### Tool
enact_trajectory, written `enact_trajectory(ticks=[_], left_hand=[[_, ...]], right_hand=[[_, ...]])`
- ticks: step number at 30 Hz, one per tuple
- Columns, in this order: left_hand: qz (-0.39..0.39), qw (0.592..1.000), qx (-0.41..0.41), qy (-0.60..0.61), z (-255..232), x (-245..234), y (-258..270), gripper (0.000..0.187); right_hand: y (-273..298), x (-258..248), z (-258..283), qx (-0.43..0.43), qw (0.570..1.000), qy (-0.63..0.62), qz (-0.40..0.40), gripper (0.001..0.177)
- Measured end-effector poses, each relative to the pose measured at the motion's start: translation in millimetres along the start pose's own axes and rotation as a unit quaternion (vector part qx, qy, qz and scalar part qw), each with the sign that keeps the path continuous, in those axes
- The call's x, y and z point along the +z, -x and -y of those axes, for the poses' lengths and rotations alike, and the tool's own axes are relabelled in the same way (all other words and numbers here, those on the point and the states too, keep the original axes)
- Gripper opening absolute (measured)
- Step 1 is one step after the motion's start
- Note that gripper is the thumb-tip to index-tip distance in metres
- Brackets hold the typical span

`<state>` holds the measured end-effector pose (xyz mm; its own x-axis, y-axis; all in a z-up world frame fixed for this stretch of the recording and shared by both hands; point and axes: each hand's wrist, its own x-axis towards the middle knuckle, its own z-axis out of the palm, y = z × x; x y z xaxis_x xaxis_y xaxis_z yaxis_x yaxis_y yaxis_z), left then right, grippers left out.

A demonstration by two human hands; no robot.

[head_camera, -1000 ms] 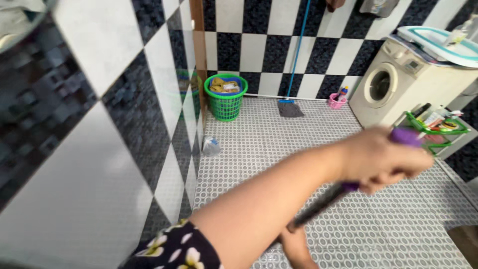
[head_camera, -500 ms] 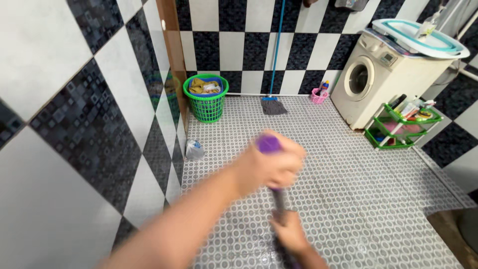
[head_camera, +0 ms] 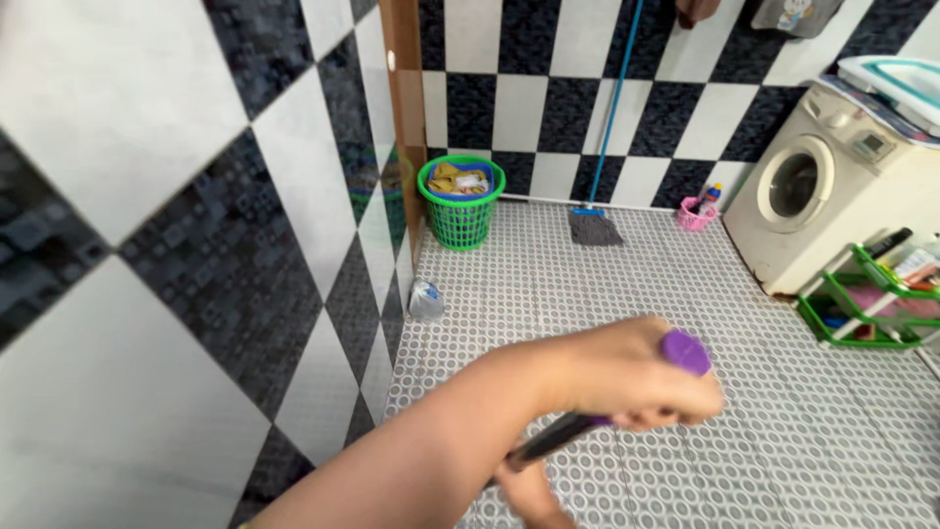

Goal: The person mops the tiled bathroom floor with a purple mop and then splashes water across the floor using a red scoop from a large gray bucket.

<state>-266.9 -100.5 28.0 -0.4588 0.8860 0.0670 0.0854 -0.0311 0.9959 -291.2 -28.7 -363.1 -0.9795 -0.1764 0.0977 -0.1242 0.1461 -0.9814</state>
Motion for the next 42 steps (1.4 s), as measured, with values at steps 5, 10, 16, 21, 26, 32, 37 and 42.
enact_trajectory(ticks=[5, 10, 16, 21, 26, 32, 37, 42], left_hand=[[0.017, 0.993, 0.08, 0.087, 8, -7, -33, 0.023], [-0.036, 0.98, 0.111, 0.162, 43, -12, -26, 0.029], [-0.112, 0.965, 0.222, 0.08, -12, -68, -17, 0.036], [-0.345, 0.92, 0.185, -0.021, -39, -42, -91, 0.034], [-0.196, 0.95, 0.224, -0.098, 24, 25, -165, 0.031], [-0.147, 0.944, 0.291, -0.039, 42, 68, -230, 0.031], [-0.177, 0.947, 0.269, 0.007, 79, 74, -220, 0.035], [-0.164, 0.936, 0.142, 0.276, 97, 33, -159, 0.024]], right_hand=[[21, -109, -26, 0.061, 0.989, 0.06, -0.118, 0.018], [31, -162, -15, 0.04, 0.976, 0.178, -0.117, 0.023], [-30, -117, 62, 0.055, 0.973, 0.194, -0.114, 0.029], [-59, -76, 87, 0.005, 0.999, -0.025, -0.043, 0.027], [-43, -108, 37, 0.004, 0.997, -0.053, -0.054, 0.025], [16, -257, -31, -0.011, 0.971, 0.121, -0.204, 0.025], [76, -353, -82, 0.061, 0.925, 0.289, -0.24, 0.028], [64, -343, -90, 0.164, 0.908, 0.328, -0.203, 0.03]])
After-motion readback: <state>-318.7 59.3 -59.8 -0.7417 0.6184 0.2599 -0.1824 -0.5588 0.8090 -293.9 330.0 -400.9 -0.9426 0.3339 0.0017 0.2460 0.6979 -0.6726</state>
